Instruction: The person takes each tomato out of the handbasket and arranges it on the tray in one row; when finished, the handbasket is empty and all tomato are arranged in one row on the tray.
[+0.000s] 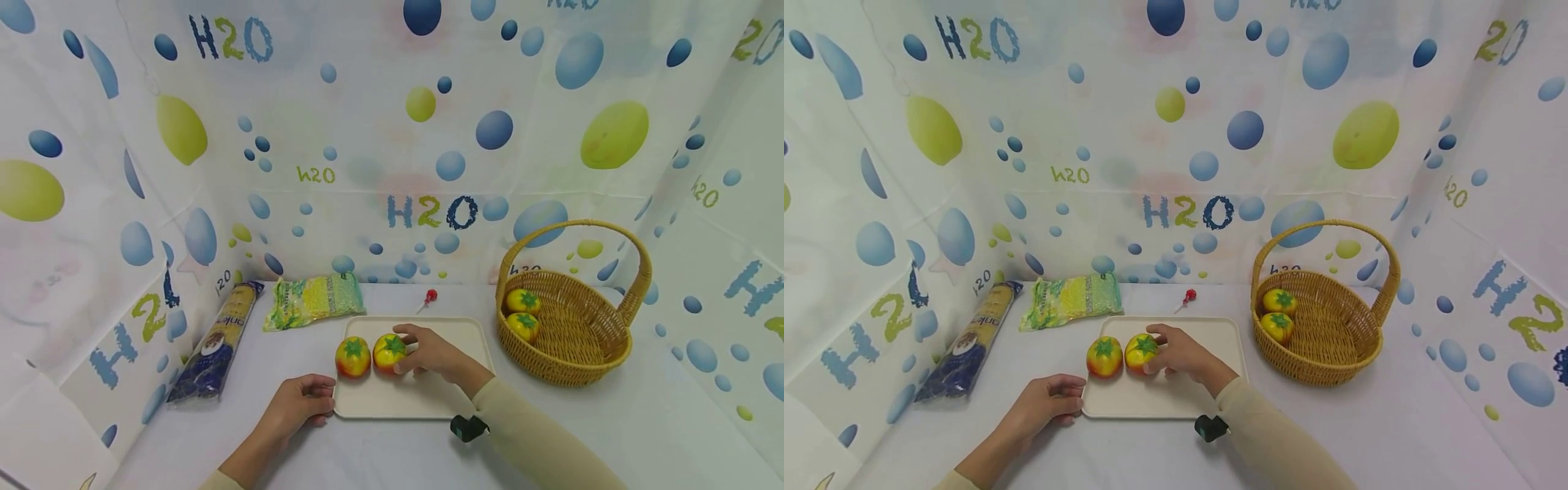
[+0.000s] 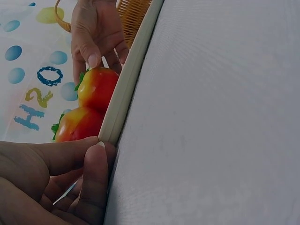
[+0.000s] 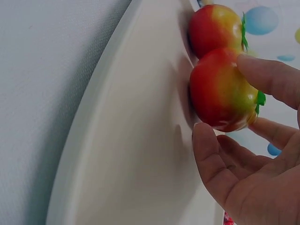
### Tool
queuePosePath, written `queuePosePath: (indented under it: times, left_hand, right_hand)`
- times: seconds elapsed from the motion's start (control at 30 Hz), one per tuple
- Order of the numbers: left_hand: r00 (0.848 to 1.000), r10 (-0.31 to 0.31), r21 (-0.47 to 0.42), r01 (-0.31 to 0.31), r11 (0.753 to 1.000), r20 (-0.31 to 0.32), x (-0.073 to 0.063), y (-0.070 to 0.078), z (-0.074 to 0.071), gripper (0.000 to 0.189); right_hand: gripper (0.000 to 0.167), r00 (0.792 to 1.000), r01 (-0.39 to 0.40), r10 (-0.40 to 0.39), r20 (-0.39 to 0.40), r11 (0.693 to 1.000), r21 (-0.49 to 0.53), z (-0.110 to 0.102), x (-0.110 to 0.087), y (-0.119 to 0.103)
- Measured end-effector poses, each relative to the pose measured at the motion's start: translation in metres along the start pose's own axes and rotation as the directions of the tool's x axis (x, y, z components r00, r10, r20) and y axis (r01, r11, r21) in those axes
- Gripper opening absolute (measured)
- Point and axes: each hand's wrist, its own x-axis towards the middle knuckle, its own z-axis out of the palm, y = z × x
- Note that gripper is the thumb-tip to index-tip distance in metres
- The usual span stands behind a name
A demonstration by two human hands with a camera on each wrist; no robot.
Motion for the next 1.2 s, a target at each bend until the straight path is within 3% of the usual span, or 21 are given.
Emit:
queuePosePath:
  times: [0.2, 0.37, 0.67, 0.97, 1.2]
  left_hand:
    - [1.000, -0.003, -0.005, 0.003, 1.000, 0.001, 0.001, -0.001, 0.000, 0.036]
    - [1.000, -0.001, -0.004, 0.001, 1.000, -0.002, 0.002, -0.001, 0.000, 0.036]
    - [1.000, -0.004, -0.010, 0.004, 1.000, 0.007, 0.002, -0.002, 0.000, 0.037]
    - [1.000, -0.023, 0.017, 0.023, 1.000, -0.004, 0.002, -0.001, 0.000, 0.038]
    - [1.000, -0.025, 0.004, 0.025, 1.000, -0.005, 0.002, -0.002, 0.001, 0.038]
  right_hand:
    - [0.083, 1.000, 0.024, -0.025, 0.012, 0.999, 0.021, -0.011, -0.007, 0.000]
    - [0.079, 0.999, 0.054, -0.054, 0.001, 0.999, 0.008, -0.034, -0.016, -0.002]
    - [0.078, 0.993, 0.095, -0.095, -0.075, 0.995, -0.004, -0.085, -0.057, -0.015]
    - [0.073, 0.980, 0.162, -0.168, -0.109, 0.985, -0.065, -0.153, -0.106, -0.020]
    - [0.065, 0.964, 0.200, -0.200, -0.174, 0.980, -0.020, -0.209, -0.127, -0.017]
